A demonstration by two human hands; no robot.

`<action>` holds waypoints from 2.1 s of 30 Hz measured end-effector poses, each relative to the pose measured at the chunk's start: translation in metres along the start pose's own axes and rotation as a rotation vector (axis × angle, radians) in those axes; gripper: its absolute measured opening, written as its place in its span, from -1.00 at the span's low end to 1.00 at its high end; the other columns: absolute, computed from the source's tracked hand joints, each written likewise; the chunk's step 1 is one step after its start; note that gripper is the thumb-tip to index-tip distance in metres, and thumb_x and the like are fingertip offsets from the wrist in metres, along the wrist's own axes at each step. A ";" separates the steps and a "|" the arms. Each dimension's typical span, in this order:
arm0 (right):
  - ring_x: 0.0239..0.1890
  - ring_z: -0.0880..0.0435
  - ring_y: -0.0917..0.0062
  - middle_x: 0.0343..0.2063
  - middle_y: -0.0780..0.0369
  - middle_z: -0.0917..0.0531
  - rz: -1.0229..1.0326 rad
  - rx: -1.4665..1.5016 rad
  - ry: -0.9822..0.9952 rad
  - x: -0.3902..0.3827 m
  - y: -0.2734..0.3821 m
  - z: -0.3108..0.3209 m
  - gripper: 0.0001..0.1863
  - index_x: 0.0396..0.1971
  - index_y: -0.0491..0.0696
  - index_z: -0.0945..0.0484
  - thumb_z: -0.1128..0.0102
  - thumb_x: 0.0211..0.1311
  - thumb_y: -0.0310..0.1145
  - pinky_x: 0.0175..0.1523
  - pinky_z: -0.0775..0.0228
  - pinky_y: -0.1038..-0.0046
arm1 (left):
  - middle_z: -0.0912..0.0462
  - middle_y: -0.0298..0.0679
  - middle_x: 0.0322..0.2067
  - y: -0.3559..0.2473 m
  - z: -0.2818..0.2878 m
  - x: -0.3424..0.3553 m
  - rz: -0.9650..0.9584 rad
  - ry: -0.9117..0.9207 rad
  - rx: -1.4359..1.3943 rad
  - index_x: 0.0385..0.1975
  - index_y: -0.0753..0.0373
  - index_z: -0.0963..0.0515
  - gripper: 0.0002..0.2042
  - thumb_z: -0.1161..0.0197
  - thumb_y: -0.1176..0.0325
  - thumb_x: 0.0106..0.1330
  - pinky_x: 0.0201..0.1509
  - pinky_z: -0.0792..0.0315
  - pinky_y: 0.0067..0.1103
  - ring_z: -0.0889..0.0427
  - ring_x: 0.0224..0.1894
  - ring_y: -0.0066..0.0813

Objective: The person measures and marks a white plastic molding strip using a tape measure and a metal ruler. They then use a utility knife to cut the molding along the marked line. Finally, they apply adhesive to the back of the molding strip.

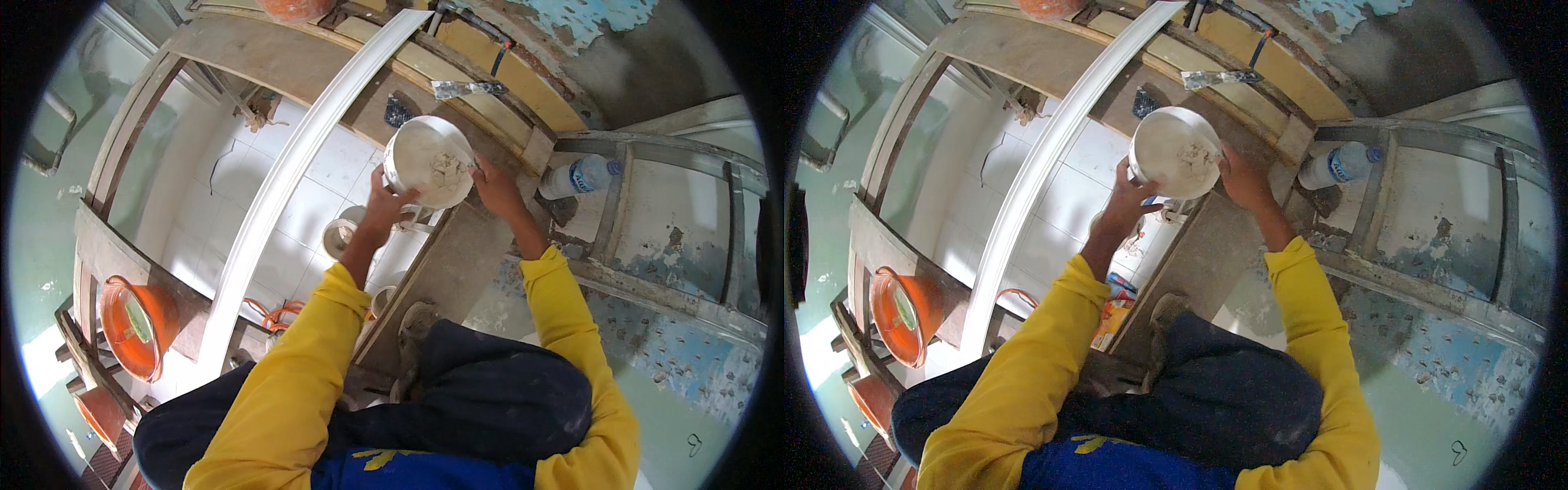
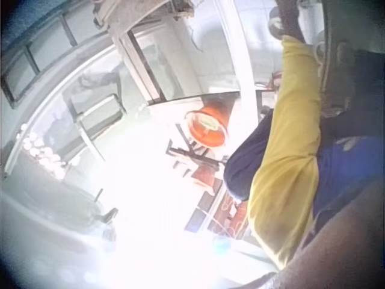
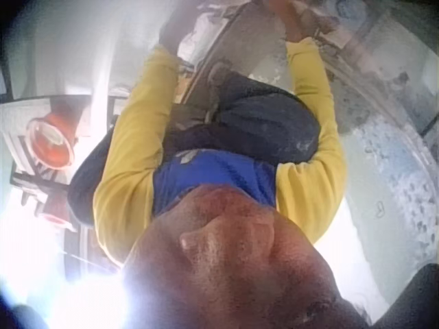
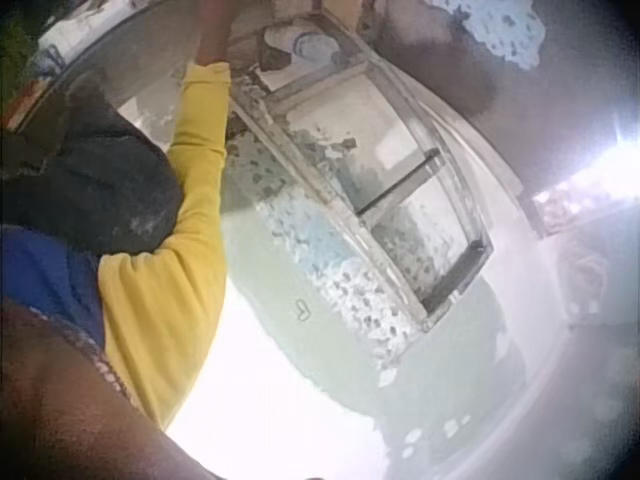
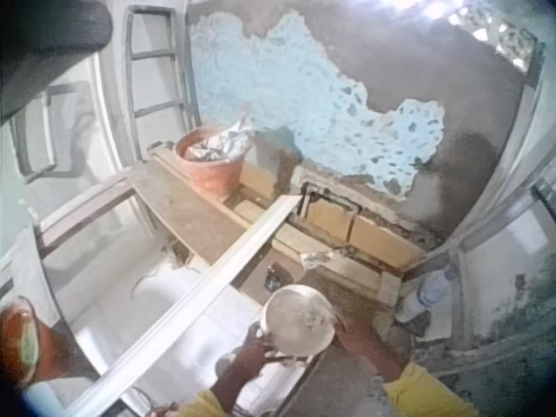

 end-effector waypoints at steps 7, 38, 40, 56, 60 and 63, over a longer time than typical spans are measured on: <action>-0.02 -0.75 -0.18 -0.03 -0.13 -0.75 0.116 -0.110 -0.033 -0.011 0.046 0.035 -0.49 0.44 0.04 -0.38 0.03 0.66 -0.07 0.05 -0.58 -0.16 | -0.63 0.08 0.21 -0.071 0.010 0.022 -0.026 0.140 -0.004 0.47 0.38 -0.36 -0.24 -0.45 0.07 0.39 0.19 -0.67 -0.25 -0.72 0.17 -0.08; -0.29 -0.77 -0.07 -0.38 -0.06 -0.73 0.198 -0.418 -0.064 0.001 0.050 0.047 -0.74 -0.08 -0.06 -0.61 -0.08 0.60 -0.19 -0.24 -0.57 -0.09 | -0.76 -0.14 0.09 -0.059 -0.005 0.019 -0.364 -0.212 0.063 0.38 0.37 -0.52 -0.31 -0.49 0.45 0.16 0.21 -0.58 -0.49 -0.73 0.06 -0.42; -0.25 -0.78 -0.07 -0.37 -0.08 -0.73 0.261 -0.483 -0.090 0.007 0.088 0.083 -0.73 -0.14 -0.07 -0.62 -0.07 0.59 -0.19 -0.17 -0.56 -0.13 | -0.76 -0.12 0.09 -0.057 0.003 0.019 -0.397 -0.151 0.010 0.39 0.38 -0.51 -0.29 -0.50 0.43 0.15 0.22 -0.58 -0.49 -0.73 0.07 -0.41; -0.35 -0.79 -0.04 -0.35 -0.04 -0.76 0.293 -0.603 -0.019 0.010 0.054 0.080 -0.79 -0.06 0.00 -0.61 -0.13 0.54 -0.20 -0.32 -0.61 -0.10 | -0.76 -0.13 0.11 -0.057 -0.017 0.026 -0.419 -0.163 0.064 0.39 0.35 -0.50 -0.31 -0.51 0.47 0.19 0.20 -0.58 -0.53 -0.73 0.09 -0.43; -0.34 -0.76 -0.11 -0.33 -0.07 -0.75 0.277 -0.568 -0.105 0.019 0.063 0.079 -0.80 -0.04 -0.04 -0.62 -0.14 0.51 -0.28 -0.25 -0.61 -0.12 | -0.75 -0.19 0.11 -0.052 -0.016 0.016 -0.406 -0.118 -0.056 0.38 0.33 -0.52 -0.35 -0.45 0.50 0.21 0.24 -0.56 -0.52 -0.72 0.10 -0.45; -0.30 -0.75 -0.18 -0.32 -0.09 -0.74 0.259 -0.447 0.009 0.007 0.024 0.041 -0.79 -0.03 -0.07 -0.61 -0.11 0.50 -0.31 -0.19 -0.59 -0.14 | -0.75 -0.21 0.09 -0.051 -0.026 0.010 -0.396 -0.094 -0.193 0.35 0.33 -0.53 -0.42 -0.40 0.53 0.27 0.25 -0.56 -0.49 -0.72 0.07 -0.45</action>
Point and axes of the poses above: each hand's wrist, its own x-axis towards the middle knuckle, its own z-axis out of the back of the hand, y = z × x, the point moved 3 cm from there along x, towards the middle knuckle
